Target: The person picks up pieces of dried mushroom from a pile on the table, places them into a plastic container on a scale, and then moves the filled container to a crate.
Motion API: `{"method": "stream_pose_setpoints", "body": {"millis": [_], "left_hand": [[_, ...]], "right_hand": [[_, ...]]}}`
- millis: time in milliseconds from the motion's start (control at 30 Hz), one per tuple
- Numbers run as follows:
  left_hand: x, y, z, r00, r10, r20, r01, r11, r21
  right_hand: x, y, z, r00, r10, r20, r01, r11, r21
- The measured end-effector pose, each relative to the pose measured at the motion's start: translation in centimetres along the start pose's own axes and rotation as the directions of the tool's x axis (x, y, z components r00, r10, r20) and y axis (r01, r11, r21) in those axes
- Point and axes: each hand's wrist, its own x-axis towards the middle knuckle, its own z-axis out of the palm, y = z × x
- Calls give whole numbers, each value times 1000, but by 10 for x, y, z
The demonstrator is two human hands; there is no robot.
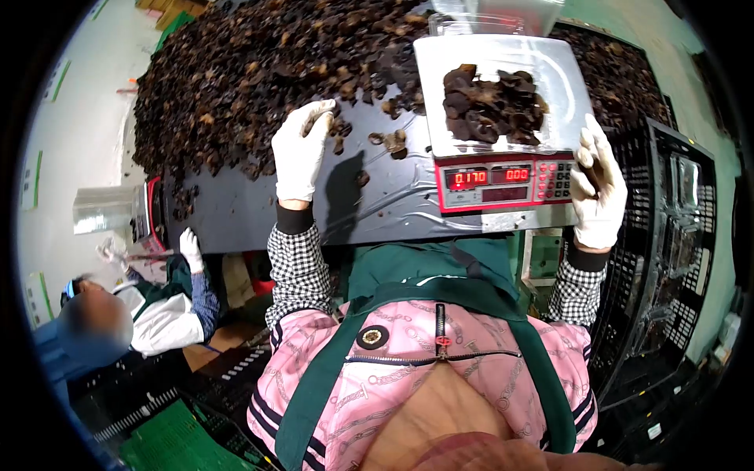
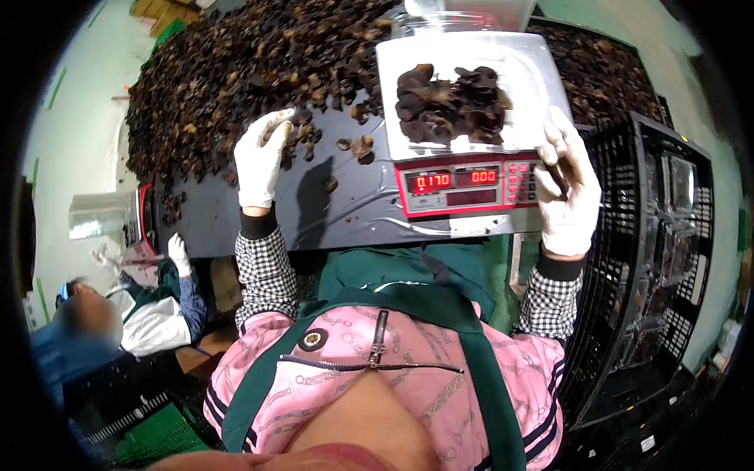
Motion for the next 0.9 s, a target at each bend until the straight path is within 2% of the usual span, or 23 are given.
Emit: {"method": "stream_pose_setpoints", "body": {"millis": [33,67,133,167,200,267,300,333,367,400,467,567,600,667,767,867,900], "left_hand": [[-6,-13,-6,1000,-9,-10,9,999,51],[-14,-24,-12,1000,-23,-21,25,994,103],[-34,-36,-15,1000,20,14,-23,968,248],[-44,-41,-11,997,50,51,-62,957,282],[-52,-46,-7,993,79,91,-104,945,311],[-68,-57,2,961,134,240,-219,900,377],[-73,-63,4,892,286,350,-422,802,423],[-81,-48,10,933,126,337,-246,907,341],[-85,-48,15,937,103,334,-247,872,422],[-87,-52,20,939,87,332,-252,832,494],[-90,-82,28,942,158,297,-285,845,453],[-68,-42,34,955,175,238,-227,951,212],[-61,-19,39,955,209,210,-242,959,146],[-45,29,53,901,393,184,-406,913,39],[-25,70,84,816,540,204,-550,835,-14],[-10,93,113,736,627,254,-650,760,9],[-7,98,119,725,632,274,-666,745,43]], "right_hand": [[-5,3,4,997,8,-83,-12,998,-54],[-10,10,8,996,21,-85,-17,999,49],[-27,26,40,958,5,-285,15,998,69],[-37,34,50,950,40,-311,-23,998,57],[-45,44,57,964,95,-249,-82,995,63],[-61,67,66,930,272,-248,-251,961,115],[-70,80,65,917,320,-236,-321,946,39],[-76,93,63,902,367,-228,-385,922,-38],[-78,101,60,843,498,-204,-490,867,95],[-83,111,53,833,525,-173,-524,850,59],[-92,123,56,842,516,-158,-527,849,-36],[-91,127,51,790,606,-96,-589,793,155],[-89,124,52,792,608,-64,-598,792,123],[-87,119,54,825,563,-56,-561,827,48],[-86,106,71,910,401,-108,-414,850,-325],[-86,103,60,891,441,-107,-447,893,-44],[-88,101,58,894,432,-117,-437,899,-20]]}}
